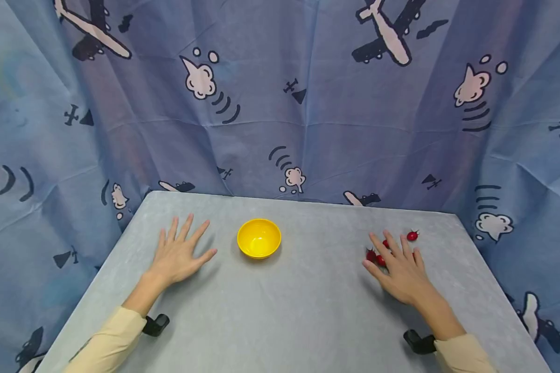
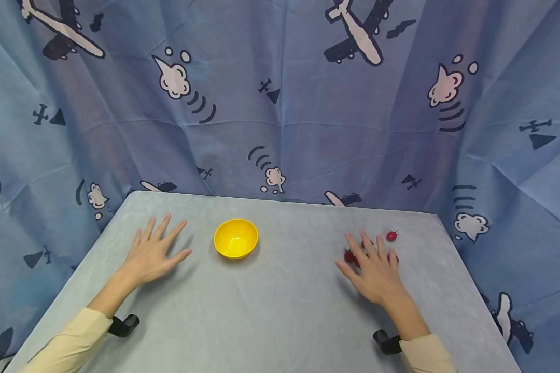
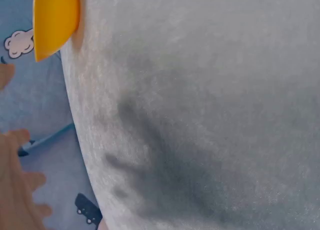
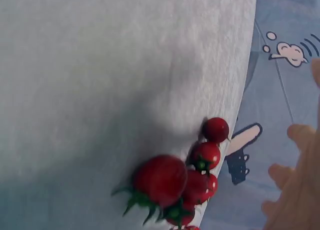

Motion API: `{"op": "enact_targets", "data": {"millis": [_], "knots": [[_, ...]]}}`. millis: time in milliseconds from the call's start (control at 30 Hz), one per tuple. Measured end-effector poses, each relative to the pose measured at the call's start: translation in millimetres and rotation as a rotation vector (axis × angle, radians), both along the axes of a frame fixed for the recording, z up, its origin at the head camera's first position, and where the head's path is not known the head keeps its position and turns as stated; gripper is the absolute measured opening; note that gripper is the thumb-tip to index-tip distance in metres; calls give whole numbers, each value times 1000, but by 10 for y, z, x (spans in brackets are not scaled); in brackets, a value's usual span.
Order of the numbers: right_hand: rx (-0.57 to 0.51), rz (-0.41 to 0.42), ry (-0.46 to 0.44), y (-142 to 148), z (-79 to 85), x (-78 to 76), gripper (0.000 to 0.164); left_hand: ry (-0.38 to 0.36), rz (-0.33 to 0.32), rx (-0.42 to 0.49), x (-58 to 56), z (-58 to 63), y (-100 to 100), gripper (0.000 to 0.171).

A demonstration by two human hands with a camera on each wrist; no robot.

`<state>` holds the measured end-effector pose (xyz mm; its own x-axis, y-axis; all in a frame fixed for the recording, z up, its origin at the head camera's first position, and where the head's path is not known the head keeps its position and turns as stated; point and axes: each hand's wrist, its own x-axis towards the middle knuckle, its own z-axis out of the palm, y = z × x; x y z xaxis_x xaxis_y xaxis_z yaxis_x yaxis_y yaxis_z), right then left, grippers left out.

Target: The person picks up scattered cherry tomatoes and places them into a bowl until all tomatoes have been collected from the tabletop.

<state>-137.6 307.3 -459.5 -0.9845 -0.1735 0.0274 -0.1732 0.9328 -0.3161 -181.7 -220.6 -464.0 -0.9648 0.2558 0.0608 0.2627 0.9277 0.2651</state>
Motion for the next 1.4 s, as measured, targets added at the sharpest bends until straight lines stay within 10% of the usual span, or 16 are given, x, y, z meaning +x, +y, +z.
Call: {"op": "enact_targets", "data": {"millis": [233,467,1133,1400], "knots": [[-263,73,90,237,39,82,60,-96,-165,500,-103,-27,-22,64],[-382,-22,141,534,74,193,27,-175,-156,845,-233,-121,62,42],[-474,-84,88,891,-189,610,30,-255,-193,962,-218,-216,480,46],[-428,-109,-130,885,-237,612,51,-233,-152,899,-208,-266,547,49]]}}
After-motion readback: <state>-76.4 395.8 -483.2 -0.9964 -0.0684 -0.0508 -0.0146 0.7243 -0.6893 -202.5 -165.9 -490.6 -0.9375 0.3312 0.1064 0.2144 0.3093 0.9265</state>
